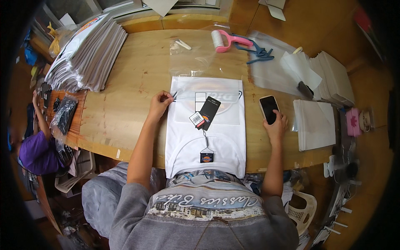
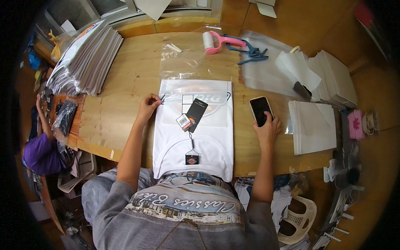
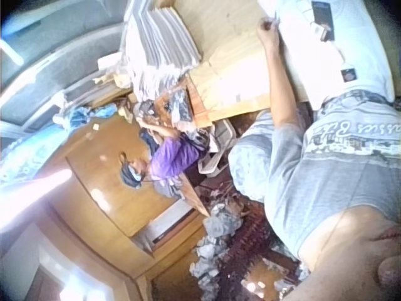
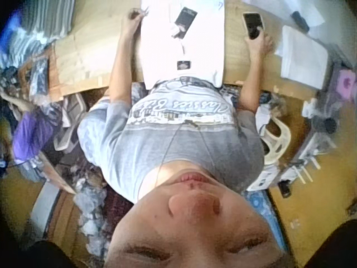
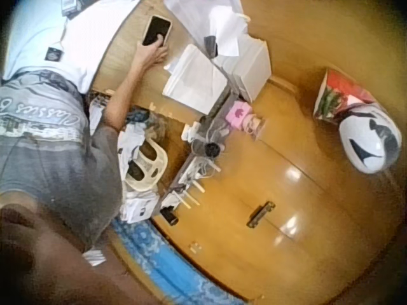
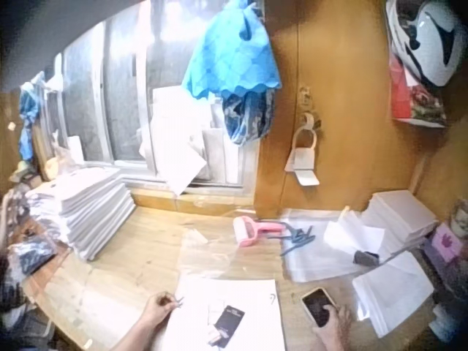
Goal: The person folds a white t-shirt using a cardboard template, places it into a clear plastic bag, and stacks it with other packaged shirts. The process is repeated for multiple shirts.
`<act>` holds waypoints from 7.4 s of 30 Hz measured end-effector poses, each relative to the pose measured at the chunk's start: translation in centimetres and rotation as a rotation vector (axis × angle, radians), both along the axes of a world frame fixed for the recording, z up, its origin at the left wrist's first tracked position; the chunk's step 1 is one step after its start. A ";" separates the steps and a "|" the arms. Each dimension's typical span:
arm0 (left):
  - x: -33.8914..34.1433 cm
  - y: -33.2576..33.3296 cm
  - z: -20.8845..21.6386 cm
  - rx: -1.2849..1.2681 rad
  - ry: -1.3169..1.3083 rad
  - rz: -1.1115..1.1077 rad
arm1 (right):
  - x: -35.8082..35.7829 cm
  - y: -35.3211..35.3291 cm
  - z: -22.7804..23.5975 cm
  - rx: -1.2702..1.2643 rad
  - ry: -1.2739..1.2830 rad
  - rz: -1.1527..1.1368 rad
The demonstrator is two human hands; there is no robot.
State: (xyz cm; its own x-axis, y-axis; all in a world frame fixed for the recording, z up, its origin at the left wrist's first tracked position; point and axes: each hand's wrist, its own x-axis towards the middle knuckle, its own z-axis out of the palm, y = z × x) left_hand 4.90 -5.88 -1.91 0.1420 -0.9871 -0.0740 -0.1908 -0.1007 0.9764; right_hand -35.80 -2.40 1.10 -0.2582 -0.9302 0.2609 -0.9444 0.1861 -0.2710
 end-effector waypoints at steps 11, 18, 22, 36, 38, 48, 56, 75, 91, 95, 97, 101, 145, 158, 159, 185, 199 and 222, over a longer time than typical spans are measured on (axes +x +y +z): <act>0.3 -0.3 0.2 0.025 0.036 -0.048 | 5.6 -10.1 -4.3 0.140 -1.163 0.284; -0.2 5.9 2.6 0.264 0.335 -0.041 | 3.8 -3.5 -2.2 0.271 -1.173 0.498; 0.4 14.1 1.5 0.373 0.457 -0.056 | 1.8 4.3 -2.2 0.625 -1.247 0.550; -3.1 23.3 9.0 0.256 -0.038 -0.385 | 4.3 5.2 -0.2 0.654 -1.482 0.525; -5.4 20.4 10.0 -0.017 -0.319 -0.569 | 5.2 1.1 -0.6 0.468 -1.556 0.401; -8.5 3.1 3.4 -0.370 -0.865 -0.152 | 4.0 12.6 -0.2 0.313 -1.817 -0.116; -5.7 -9.4 3.5 0.262 -0.574 -0.451 | 12.1 8.1 -2.4 0.173 -2.116 0.151; -0.7 0.8 22.5 -0.439 0.081 -0.515 | 5.8 -2.5 19.1 -0.240 -0.968 0.700; -2.7 13.0 3.5 0.392 0.094 -0.098 | 20.1 6.9 -0.7 0.448 -1.005 0.783; -2.1 13.1 3.3 0.384 0.125 -0.043 | 24.0 6.9 -0.9 0.415 -0.743 0.826; -1.8 13.3 3.1 0.380 0.145 -0.038 | 24.5 7.2 -0.4 0.345 -0.652 0.826; -1.6 13.3 3.0 0.371 0.153 -0.042 | 24.9 7.3 -0.1 0.416 -0.633 0.786; -0.4 10.5 3.7 -0.476 -0.713 -0.747 | 0.7 4.7 0.4 0.137 -0.547 0.848; -4.5 6.7 2.0 0.003 -1.036 -0.070 | 5.4 0.9 -1.5 0.070 -0.169 0.196; -4.9 6.5 2.3 0.051 -1.140 -0.092 | 5.8 0.5 -1.5 0.159 -0.138 0.151; -4.6 9.7 3.0 -0.377 -1.076 -0.403 | 8.5 5.8 -0.8 -0.076 -0.054 0.552; -3.7 6.8 14.4 -1.040 -0.603 0.242 | 4.6 2.6 11.1 -0.718 -0.513 0.453; -15.9 0.0 2.2 -0.124 -1.065 0.011 | 14.1 -5.6 -2.0 0.072 0.140 0.149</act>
State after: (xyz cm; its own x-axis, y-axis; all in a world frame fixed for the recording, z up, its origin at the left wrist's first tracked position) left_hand -10.96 -5.92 0.24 0.0832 -0.9774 0.1941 -0.9500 -0.0189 0.3118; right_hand -21.70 -8.02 -0.87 -0.0822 -0.9729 0.2161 -0.9904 0.0555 -0.1268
